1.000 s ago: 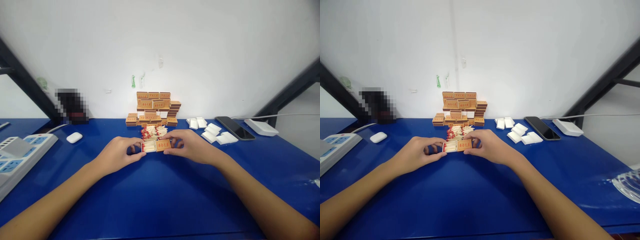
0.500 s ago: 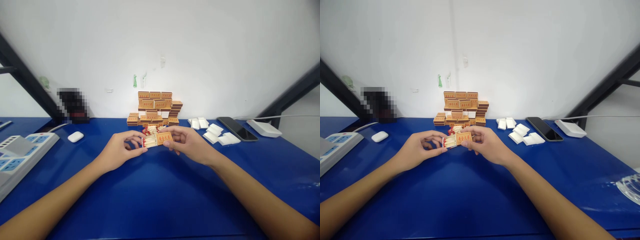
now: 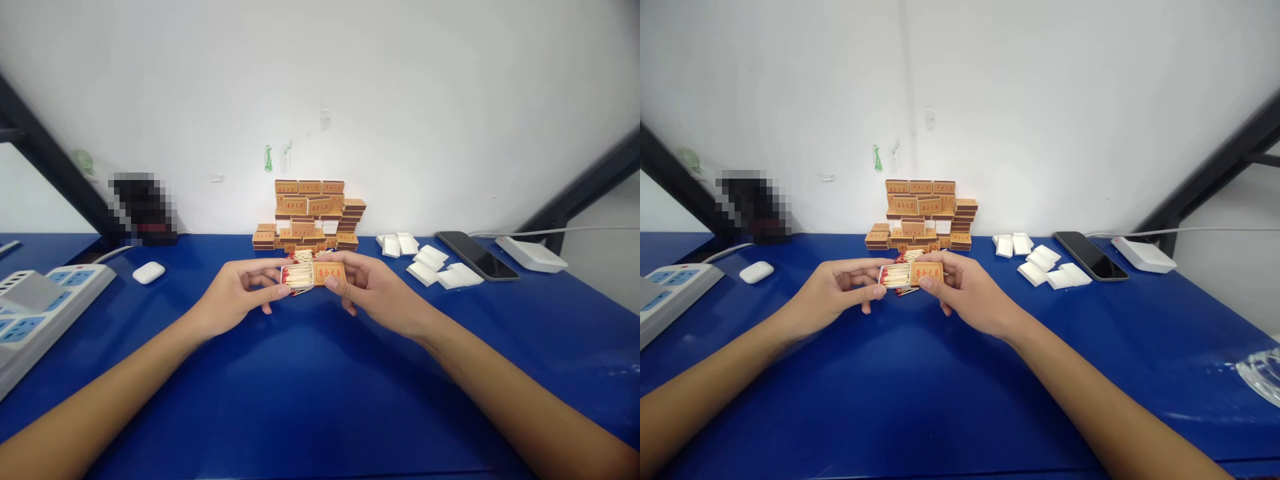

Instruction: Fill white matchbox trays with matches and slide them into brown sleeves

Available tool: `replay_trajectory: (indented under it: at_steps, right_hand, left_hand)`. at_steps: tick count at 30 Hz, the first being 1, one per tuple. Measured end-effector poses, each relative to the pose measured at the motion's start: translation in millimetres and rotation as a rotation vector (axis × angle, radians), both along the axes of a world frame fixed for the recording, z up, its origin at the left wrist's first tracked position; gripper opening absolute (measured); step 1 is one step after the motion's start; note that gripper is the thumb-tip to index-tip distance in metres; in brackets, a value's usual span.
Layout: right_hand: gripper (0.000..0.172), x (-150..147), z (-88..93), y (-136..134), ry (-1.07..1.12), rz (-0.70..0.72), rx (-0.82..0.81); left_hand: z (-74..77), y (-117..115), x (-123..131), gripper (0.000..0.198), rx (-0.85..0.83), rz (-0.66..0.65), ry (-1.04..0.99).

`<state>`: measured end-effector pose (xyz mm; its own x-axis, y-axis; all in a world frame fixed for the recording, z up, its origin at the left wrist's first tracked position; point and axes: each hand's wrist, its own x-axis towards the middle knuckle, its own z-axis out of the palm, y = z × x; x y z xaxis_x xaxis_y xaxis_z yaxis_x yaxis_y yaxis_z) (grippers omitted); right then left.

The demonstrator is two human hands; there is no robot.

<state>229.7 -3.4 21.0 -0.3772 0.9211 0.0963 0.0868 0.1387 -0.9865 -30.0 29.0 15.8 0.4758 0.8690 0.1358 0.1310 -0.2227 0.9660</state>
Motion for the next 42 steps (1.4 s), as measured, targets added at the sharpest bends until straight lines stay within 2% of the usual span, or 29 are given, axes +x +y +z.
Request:
replay_trajectory:
  at_steps: [6, 9, 13, 15, 19, 21, 24, 26, 28, 30, 32, 35, 37, 38, 40, 42]
  right_hand:
    - [0.043, 1, -1.7, 1, -0.026, -0.016, -0.005]
    - [0.045, 3, -0.2, 1, -0.106, -0.01, -0.044]
    - [0.048, 7, -1.2, -1, -0.299, 0.148, -0.132]
    - [0.046, 7, -4.6, -3, -0.418, 0.179, -0.049]
    - [0.036, 6, -10.2, -5, -0.601, -0.041, 0.34]
    - [0.041, 4, -9.3, -6, -0.57, -0.11, 0.38]
    - [0.055, 1, -5.2, -7, -0.401, -0.096, 0.286]
    - [0.054, 0, -3.0, -7, -0.314, -0.077, 0.241]
    - [0.046, 0, -1.4, -6, -0.279, -0.08, 0.225]
    - [0.042, 4, 0.5, -3, -0.273, -0.093, 0.218]
    - [0.044, 9, 2.8, 1, -0.29, -0.13, 0.22]
    - [0.049, 16, 5.9, 7, -0.34, -0.214, 0.233]
    - [0.051, 19, 6.4, 10, -0.371, -0.237, 0.231]
    - [0.051, 20, 6.1, 11, -0.386, -0.233, 0.228]
    - [0.051, 22, 4.7, 12, -0.417, -0.215, 0.227]
    - [0.049, 23, 3.1, 14, -0.447, -0.209, 0.239]
  left_hand:
    - [-1.0, 1, -5, 0.056, 0.027, 0.005, 0.034]
    - [-1.2, 3, -7, 0.054, 0.047, 0.015, 0.052]
    - [-0.4, 5, -7, 0.051, 0.053, 0.043, 0.062]
    - [0.2, 4, -5, 0.051, 0.051, 0.054, 0.071]
    - [0.5, 0, -2, 0.053, 0.03, 0.062, 0.091]
    - [-0.2, -3, -1, 0.053, 0.025, 0.067, 0.089]
    - [-1.6, -7, 2, 0.054, 0.024, 0.077, 0.092]
    - [-2.0, -10, 4, 0.055, 0.02, 0.064, 0.11]
    - [-1.6, -12, 5, 0.061, 0.035, 0.067, 0.121]
    - [-1.6, -16, 8, 0.075, 0.113, 0.103, 0.17]
    - [-3.5, -22, 11, 0.087, 0.277, 0.148, 0.305]
    - [-11.2, -32, 17, 0.088, 0.55, 0.112, 0.593]
    - [-17.3, -36, 20, 0.079, 0.647, 0.076, 0.682]
    - [-19.7, -36, 20, 0.066, 0.665, 0.063, 0.708]
    - [-22.0, -33, 18, 0.037, 0.652, 0.028, 0.727]
    - [-20.8, -29, 14, 0.024, 0.626, 0.009, 0.693]
